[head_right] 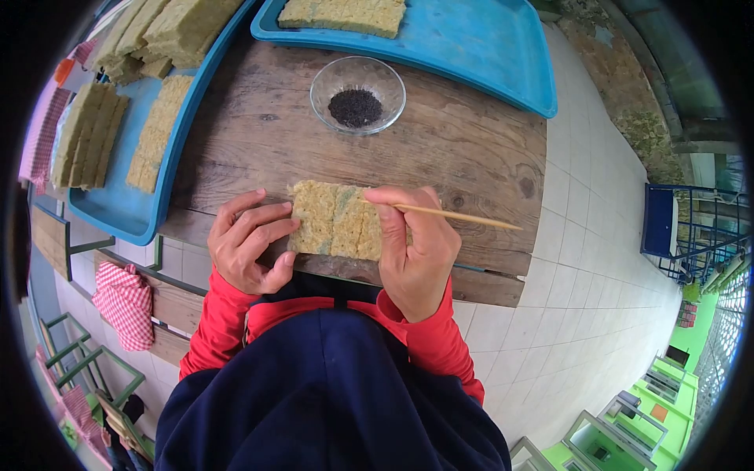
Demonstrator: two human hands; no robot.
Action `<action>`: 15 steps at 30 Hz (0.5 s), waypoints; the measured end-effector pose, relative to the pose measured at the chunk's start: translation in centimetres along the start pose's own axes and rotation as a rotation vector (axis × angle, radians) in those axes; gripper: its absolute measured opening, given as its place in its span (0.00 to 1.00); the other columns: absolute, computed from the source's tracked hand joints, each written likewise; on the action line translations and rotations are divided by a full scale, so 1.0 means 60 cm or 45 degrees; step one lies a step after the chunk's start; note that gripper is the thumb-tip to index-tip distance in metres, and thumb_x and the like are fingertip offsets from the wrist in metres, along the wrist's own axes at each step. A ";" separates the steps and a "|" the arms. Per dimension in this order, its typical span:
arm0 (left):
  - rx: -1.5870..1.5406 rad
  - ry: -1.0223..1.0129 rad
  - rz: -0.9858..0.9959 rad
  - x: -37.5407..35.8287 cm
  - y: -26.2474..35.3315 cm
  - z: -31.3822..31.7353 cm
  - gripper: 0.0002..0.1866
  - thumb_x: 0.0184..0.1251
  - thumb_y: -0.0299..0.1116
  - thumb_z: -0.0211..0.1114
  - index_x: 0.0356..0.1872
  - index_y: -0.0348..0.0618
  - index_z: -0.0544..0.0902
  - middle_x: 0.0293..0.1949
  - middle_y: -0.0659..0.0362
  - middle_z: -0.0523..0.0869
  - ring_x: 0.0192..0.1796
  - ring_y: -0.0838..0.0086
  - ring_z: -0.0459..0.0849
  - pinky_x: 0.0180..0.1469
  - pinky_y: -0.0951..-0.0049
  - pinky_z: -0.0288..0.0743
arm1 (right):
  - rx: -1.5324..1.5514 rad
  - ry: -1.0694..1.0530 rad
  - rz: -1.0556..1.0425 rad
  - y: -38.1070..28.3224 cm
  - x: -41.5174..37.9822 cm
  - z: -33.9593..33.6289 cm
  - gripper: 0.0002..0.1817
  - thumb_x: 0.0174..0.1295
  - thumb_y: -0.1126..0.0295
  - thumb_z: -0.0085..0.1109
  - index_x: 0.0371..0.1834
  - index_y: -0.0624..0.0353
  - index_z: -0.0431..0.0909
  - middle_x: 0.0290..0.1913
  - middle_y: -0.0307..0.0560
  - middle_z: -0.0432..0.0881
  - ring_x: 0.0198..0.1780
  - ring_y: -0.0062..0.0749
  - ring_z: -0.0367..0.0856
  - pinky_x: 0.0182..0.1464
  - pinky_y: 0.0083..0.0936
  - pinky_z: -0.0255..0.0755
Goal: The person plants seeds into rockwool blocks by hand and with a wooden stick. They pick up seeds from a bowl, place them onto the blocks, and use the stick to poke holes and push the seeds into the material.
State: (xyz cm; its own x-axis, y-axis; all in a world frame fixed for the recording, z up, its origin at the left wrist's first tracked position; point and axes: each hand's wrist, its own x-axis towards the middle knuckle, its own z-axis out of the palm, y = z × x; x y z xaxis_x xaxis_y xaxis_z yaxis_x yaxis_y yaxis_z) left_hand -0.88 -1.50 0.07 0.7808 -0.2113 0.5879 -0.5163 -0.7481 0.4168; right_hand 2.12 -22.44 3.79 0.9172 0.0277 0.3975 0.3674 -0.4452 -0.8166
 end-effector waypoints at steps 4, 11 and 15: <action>0.002 -0.003 0.003 0.000 0.000 0.000 0.14 0.45 0.41 0.67 0.35 0.51 0.87 0.40 0.64 0.87 0.49 0.61 0.82 0.49 0.66 0.78 | 0.084 -0.047 -0.040 -0.005 -0.003 0.004 0.03 0.63 0.78 0.60 0.36 0.62 0.82 0.32 0.46 0.83 0.30 0.34 0.76 0.34 0.25 0.69; 0.004 0.003 0.006 0.001 0.000 -0.001 0.14 0.46 0.41 0.66 0.35 0.51 0.87 0.39 0.63 0.87 0.49 0.62 0.82 0.50 0.66 0.78 | 0.021 -0.147 -0.107 0.014 -0.009 0.016 0.04 0.68 0.78 0.56 0.39 0.64 0.81 0.29 0.40 0.77 0.26 0.19 0.70 0.28 0.16 0.62; 0.008 -0.002 -0.003 0.001 0.001 -0.001 0.14 0.47 0.42 0.66 0.35 0.51 0.87 0.39 0.64 0.87 0.50 0.62 0.82 0.51 0.66 0.78 | 0.010 -0.137 -0.182 0.016 -0.006 0.017 0.04 0.67 0.79 0.56 0.38 0.64 0.81 0.30 0.42 0.78 0.28 0.23 0.72 0.31 0.18 0.64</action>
State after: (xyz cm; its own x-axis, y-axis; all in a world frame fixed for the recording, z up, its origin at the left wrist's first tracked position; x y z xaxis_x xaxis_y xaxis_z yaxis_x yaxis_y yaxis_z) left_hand -0.89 -1.52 0.18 0.7825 -0.2103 0.5861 -0.5121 -0.7527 0.4137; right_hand 2.31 -21.97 2.44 0.8667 0.1860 0.4628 0.4958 -0.4230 -0.7584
